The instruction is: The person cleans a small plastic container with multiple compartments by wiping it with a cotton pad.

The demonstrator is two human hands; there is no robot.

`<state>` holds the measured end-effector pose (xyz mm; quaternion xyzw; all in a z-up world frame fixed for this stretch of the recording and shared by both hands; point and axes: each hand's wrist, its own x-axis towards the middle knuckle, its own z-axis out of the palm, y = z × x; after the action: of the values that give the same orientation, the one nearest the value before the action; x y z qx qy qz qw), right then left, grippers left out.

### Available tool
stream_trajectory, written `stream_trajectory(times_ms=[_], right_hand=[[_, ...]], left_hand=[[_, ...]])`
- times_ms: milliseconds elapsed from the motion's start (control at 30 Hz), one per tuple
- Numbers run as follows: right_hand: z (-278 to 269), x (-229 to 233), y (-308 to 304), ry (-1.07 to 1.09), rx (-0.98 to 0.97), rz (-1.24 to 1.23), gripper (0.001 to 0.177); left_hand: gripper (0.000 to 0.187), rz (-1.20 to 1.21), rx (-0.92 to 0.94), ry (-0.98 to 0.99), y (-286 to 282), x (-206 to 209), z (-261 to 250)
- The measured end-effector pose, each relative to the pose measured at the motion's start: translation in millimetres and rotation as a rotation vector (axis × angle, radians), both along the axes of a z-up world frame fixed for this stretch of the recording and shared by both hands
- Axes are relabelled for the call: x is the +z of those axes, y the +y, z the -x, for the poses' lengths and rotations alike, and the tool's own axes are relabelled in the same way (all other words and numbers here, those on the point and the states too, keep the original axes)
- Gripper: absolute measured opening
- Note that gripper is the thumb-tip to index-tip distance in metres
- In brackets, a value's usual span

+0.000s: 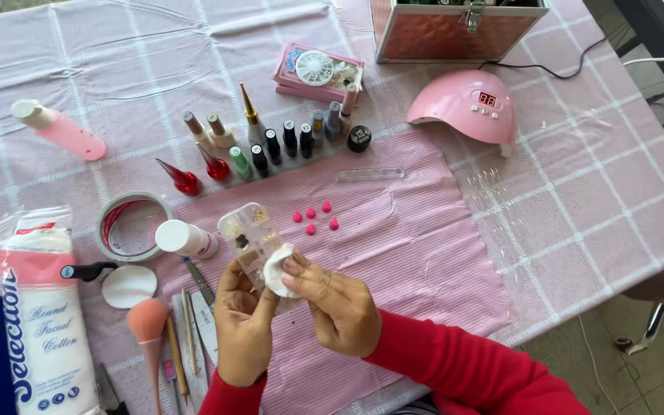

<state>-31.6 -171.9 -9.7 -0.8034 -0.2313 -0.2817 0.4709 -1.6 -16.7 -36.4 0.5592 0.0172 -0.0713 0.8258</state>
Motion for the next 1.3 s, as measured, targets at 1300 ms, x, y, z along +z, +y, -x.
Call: stream_trajectory(times_ms=[1300], right_hand=[[-43.6, -16.3, -86.9, 0.877, 0.113, -1.463, 0.034]], left_hand=[[0.051, 0.232, 0.006, -0.01, 17.2, 23.4, -2.7]])
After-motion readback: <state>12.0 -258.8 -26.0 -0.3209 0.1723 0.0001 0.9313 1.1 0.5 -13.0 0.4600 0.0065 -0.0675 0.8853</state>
